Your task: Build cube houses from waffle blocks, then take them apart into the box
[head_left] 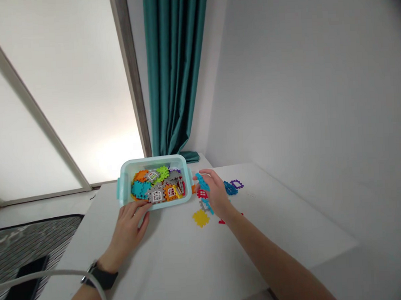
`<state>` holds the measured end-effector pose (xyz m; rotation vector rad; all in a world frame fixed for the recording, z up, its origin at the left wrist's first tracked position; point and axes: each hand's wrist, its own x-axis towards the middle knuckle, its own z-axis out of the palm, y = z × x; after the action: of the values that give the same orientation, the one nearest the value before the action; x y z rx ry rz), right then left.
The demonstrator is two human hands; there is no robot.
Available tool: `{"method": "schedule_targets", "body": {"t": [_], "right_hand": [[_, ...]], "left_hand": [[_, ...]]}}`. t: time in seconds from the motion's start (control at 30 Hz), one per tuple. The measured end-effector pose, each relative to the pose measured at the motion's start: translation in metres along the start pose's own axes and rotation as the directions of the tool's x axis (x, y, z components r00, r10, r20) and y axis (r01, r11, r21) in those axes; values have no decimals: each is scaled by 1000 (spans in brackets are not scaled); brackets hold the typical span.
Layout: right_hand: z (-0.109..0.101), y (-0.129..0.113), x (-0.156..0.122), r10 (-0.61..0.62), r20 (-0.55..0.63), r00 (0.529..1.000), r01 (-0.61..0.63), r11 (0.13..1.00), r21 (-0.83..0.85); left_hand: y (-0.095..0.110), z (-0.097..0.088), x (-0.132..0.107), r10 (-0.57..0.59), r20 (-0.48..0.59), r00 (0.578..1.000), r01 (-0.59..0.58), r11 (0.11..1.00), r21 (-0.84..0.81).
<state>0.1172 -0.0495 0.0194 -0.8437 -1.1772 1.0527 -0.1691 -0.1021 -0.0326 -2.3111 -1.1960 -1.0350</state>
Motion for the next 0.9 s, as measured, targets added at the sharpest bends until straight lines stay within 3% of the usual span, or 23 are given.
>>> {"method": "schedule_targets", "body": {"t": [0.1, 0.2, 0.27, 0.33, 0.5, 0.67, 0.77, 0.9], "right_hand": [[39, -3, 19, -207, 133, 969, 234, 942, -238], [67, 1, 40, -350, 300, 887, 456, 765, -455], [74, 3, 51, -373, 383, 845, 533, 648, -544], [68, 4, 56, -389, 400, 830, 558, 585, -589], [12, 8, 49, -445, 232, 865, 479, 598, -642], [-64, 28, 33, -312, 90, 946, 275, 619, -736], [-97, 44, 27, -220, 107, 970, 216, 565, -796], [-117, 59, 22, -161, 150, 976, 214, 539, -815]], "left_hand": [[2, -1, 0, -22, 16, 1000, 23, 1000, -20], [2, -2, 0, -29, 19, 999, 30, 999, -36], [2, -2, 0, -30, 21, 999, 31, 999, -42], [1, -2, -1, -28, 25, 999, 29, 999, -38], [-4, 2, -2, -9, 22, 1000, 9, 1000, 14], [-13, -3, 0, 3, 7, 1000, -3, 1000, 27], [-20, -8, 1, -24, -32, 999, 26, 998, 50], [-29, -12, 5, -65, -73, 995, 72, 992, 99]]}}
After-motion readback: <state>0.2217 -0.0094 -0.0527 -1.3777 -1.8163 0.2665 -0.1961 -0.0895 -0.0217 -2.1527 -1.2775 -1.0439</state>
